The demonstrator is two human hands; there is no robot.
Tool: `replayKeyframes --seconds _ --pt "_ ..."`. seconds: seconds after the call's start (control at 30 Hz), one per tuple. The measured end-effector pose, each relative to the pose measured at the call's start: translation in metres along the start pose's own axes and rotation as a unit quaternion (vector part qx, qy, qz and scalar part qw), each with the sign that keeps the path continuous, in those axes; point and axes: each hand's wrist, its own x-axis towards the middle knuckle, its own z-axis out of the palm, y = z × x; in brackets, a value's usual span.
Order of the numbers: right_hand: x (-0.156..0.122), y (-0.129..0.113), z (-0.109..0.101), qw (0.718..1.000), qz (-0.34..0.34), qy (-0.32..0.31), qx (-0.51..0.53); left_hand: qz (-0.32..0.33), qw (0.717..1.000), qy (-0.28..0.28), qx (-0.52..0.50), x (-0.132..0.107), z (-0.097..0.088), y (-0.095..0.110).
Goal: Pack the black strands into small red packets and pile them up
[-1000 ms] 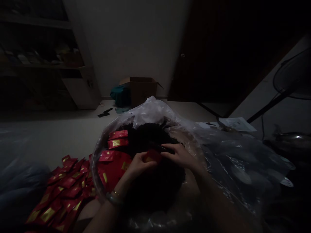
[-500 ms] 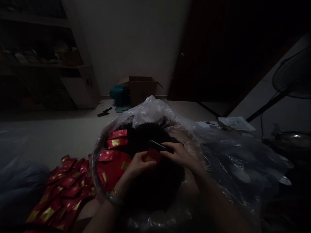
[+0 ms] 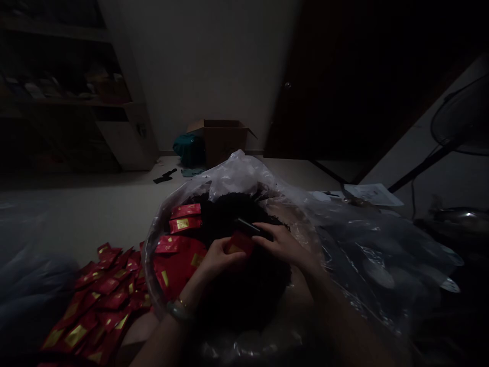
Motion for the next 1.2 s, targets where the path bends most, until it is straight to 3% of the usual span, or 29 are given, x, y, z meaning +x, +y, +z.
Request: replayKeyframes --seconds 1.2 --pt "0.0003 0.0007 -0.0049 0.999 -0.003 -0.027 -0.018 0.007 1.0 -0.005 0.013 0.0021 -0.0018 -0.0058"
